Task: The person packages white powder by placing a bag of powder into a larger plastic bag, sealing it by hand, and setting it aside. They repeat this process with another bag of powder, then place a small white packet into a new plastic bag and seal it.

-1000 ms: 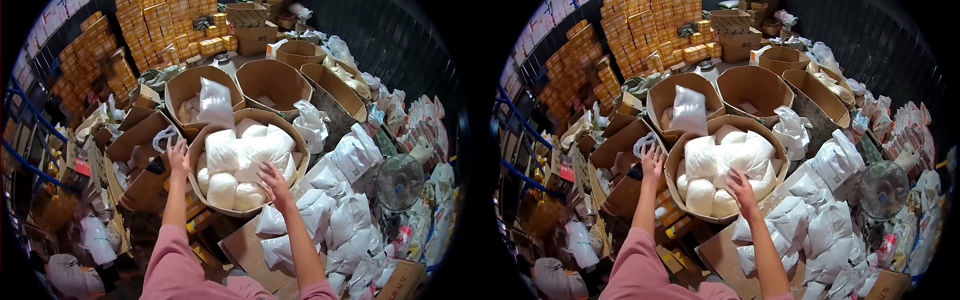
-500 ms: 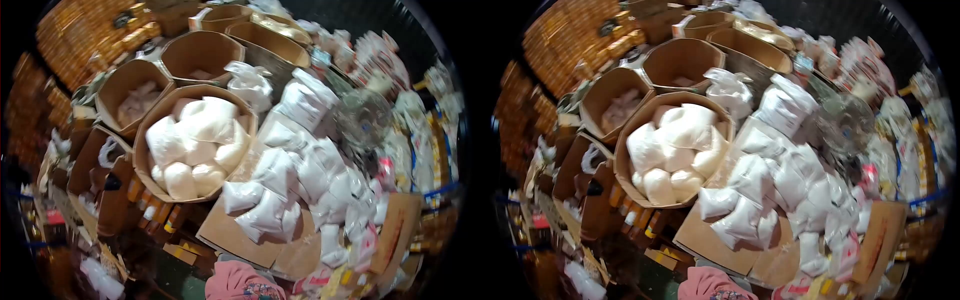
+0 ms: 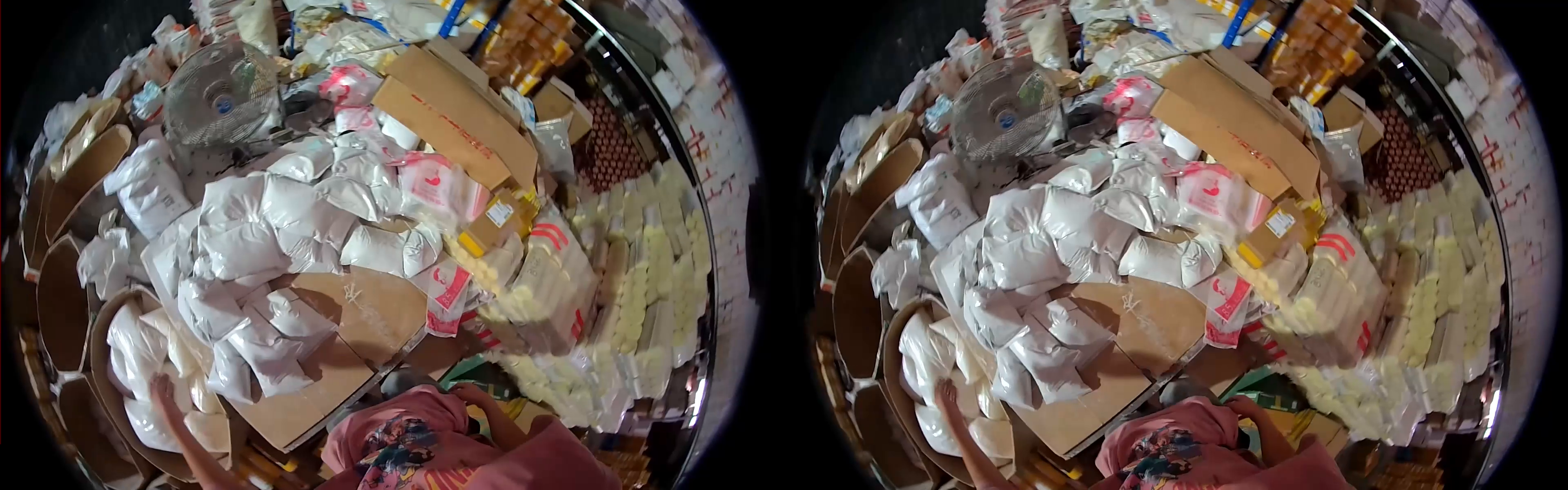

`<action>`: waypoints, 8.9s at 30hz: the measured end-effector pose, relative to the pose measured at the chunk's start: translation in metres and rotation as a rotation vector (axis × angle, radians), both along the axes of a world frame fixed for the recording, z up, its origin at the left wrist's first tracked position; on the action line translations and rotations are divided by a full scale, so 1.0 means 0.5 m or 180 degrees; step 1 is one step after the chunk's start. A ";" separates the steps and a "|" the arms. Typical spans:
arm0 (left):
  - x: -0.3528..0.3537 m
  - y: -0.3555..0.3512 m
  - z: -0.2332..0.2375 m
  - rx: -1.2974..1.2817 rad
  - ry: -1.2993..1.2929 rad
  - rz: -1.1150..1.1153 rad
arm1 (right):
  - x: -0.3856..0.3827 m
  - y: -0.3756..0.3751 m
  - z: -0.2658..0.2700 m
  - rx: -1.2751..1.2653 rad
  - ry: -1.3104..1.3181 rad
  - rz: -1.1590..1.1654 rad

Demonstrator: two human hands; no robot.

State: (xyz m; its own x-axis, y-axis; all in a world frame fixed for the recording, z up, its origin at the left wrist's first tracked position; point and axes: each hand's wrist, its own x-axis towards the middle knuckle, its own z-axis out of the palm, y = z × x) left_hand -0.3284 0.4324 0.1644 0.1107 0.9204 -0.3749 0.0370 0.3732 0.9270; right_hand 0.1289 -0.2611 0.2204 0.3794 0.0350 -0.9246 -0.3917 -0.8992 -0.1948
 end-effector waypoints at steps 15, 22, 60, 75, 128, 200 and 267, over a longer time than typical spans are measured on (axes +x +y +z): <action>0.434 -0.752 -0.083 -0.2256 0.0846 -0.1077 | 0.559 0.185 -0.286 0.0901 -0.2390 0.0618; 0.358 -0.892 0.020 -0.2585 0.1579 -0.1263 | 0.756 0.427 -0.256 0.0817 -0.3078 0.1037; 0.636 -0.744 0.139 -0.1968 0.0749 -0.1545 | 0.202 0.486 -0.083 0.2450 -0.2435 0.1826; 0.466 -0.904 0.053 -0.1646 0.2021 -0.1391 | 0.998 0.384 -0.102 0.0483 -0.4319 0.0245; 0.855 -0.866 0.340 0.1357 0.0366 -0.0322 | 0.236 0.433 0.218 0.3222 -0.0763 0.1374; 0.798 -0.784 0.466 -0.0502 -0.0393 -0.0888 | 0.193 0.487 0.346 0.4035 -0.1373 0.2241; 0.786 -0.809 0.475 -0.0523 -0.0727 -0.0758 | 0.197 0.467 0.357 0.4206 -0.1134 0.2248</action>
